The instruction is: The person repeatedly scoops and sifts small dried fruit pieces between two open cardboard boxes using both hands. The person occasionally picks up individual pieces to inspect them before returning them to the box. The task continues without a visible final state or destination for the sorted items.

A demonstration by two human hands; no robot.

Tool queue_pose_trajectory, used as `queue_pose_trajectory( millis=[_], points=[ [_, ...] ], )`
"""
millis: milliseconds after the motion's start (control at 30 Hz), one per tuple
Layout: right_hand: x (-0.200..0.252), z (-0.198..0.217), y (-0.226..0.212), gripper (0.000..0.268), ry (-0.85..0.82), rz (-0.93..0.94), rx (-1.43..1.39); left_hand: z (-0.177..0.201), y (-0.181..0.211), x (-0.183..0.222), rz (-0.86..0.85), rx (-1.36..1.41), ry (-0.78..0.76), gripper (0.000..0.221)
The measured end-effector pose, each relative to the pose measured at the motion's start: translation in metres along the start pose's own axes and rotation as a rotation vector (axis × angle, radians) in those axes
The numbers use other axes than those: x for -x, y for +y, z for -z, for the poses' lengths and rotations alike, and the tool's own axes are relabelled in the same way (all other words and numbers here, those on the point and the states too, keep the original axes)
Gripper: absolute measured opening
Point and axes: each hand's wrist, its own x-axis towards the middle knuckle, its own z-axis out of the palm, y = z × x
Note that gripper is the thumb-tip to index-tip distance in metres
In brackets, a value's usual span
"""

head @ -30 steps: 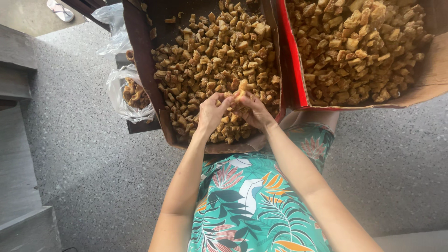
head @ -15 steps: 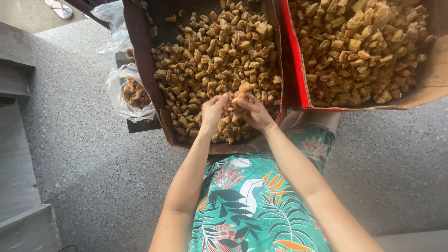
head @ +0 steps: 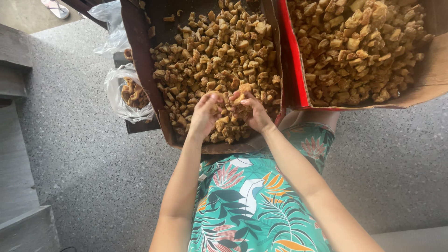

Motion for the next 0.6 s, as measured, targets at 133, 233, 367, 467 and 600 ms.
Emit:
queue_pose_trajectory(
  millis=[133, 233, 367, 467, 600],
  points=[
    [-0.004, -0.003, -0.001, 0.048, 0.106, -0.129, -0.180, -0.032, 0.008, 0.024, -0.138, -0.816, -0.159, 0.037],
    [-0.003, -0.002, -0.001, 0.044, 0.147, -0.178, -0.247, -0.053, 0.007, 0.035, -0.687, -1.181, -0.197, 0.045],
    [-0.002, 0.006, -0.002, 0.036, 0.032, -0.215, -0.278, -0.058, 0.019, 0.017, -0.191, -1.040, -0.048, 0.051],
    [-0.002, 0.009, 0.001, 0.034, -0.030, -0.223, -0.162, -0.049, 0.028, -0.001, -0.460, -1.153, -0.043, 0.046],
    [0.001, 0.008, -0.001, 0.038, -0.069, -0.278, -0.035, -0.047, 0.030, -0.010, -0.320, -1.035, -0.156, 0.047]
  ],
)
